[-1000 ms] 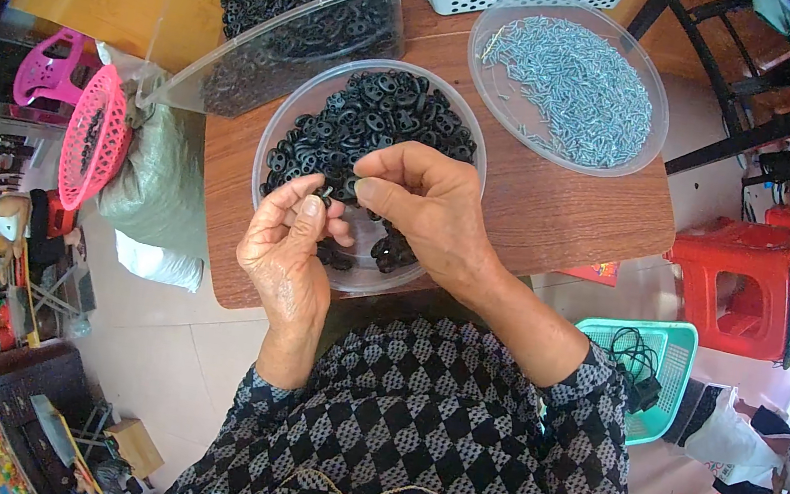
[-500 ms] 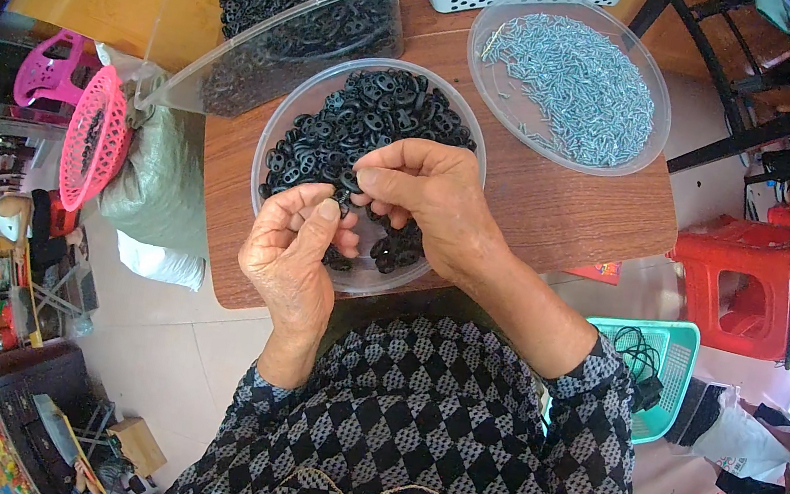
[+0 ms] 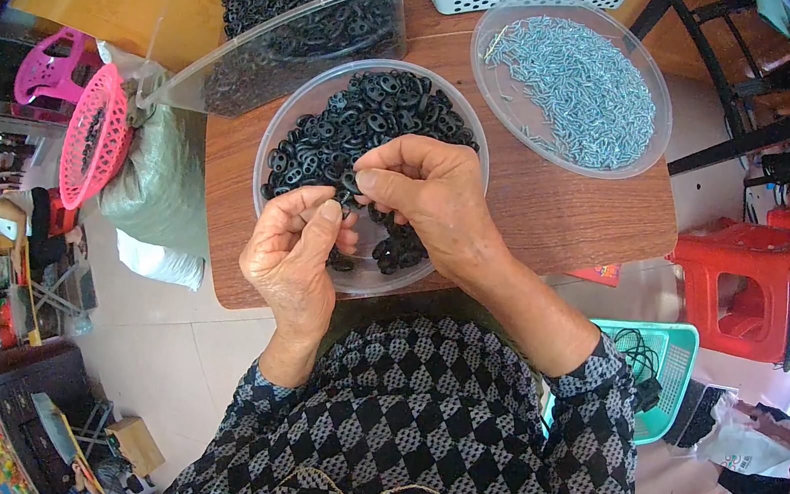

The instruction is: The person repeatedly picks a black plastic hair clip from a bowl and a metal spring from a tray, then inserts the spring into the clip by hand. The assembled clips are placed back into the same bowl. The process is continuous and repetitive throughout the clip.

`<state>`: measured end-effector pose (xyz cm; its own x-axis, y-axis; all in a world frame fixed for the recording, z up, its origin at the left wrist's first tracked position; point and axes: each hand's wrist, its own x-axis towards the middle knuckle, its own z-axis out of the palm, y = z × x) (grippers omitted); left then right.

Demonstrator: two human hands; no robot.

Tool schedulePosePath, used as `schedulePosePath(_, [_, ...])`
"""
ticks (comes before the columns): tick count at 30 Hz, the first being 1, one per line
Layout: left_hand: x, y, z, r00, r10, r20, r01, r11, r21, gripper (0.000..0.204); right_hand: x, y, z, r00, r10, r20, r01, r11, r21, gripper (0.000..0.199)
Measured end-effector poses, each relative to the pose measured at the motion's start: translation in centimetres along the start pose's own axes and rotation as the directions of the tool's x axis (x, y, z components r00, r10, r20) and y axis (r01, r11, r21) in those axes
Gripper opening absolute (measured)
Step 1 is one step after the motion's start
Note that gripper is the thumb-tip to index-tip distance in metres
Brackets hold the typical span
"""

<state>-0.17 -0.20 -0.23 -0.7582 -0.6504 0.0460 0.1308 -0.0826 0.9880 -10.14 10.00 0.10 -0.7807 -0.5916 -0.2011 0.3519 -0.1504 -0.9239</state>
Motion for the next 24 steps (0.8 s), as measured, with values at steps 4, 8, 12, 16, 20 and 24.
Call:
schedulePosePath(4, [0.00, -0.04, -0.16, 1.000, 0.022, 0.016, -0.022, 1.000, 0.003, 0.014, 0.02, 0.05, 0.10, 1.000, -0.011, -0.008, 0.011, 1.000, -0.025, 0.010])
schedulePosePath(8, [0.04, 0.01, 0.04, 1.000, 0.025, 0.012, -0.025, 1.000, 0.010, 0.013, 0.10, 0.08, -0.05, 1.000, 0.005, 0.006, -0.004, 1.000, -0.028, 0.011])
schedulePosePath(12, [0.04, 0.06, -0.02, 0.999, 0.031, 0.009, -0.031, 0.999, 0.022, 0.013, 0.03, -0.19, 0.03, 1.000, 0.013, 0.026, -0.011, 0.999, -0.044, 0.011])
schedulePosePath(16, [0.03, 0.01, 0.42, 0.997, 0.059, -0.039, -0.058, 0.997, 0.042, 0.010, -0.24, -0.36, 0.30, 0.998, -0.054, 0.027, 0.056, 0.997, -0.057, 0.009])
schedulePosePath(20, [-0.04, -0.33, 0.17, 0.999, 0.035, -0.002, -0.035, 0.998, 0.053, 0.013, -0.30, -0.06, 0.32, 0.991, -0.130, 0.021, 0.131, 0.986, -0.099, 0.008])
schedulePosePath(24, [-0.11, -0.56, 0.32, 0.999, 0.032, -0.004, -0.032, 0.999, 0.013, 0.014, -0.36, 0.27, 0.33, 0.979, -0.205, 0.010, 0.203, 0.960, -0.195, 0.008])
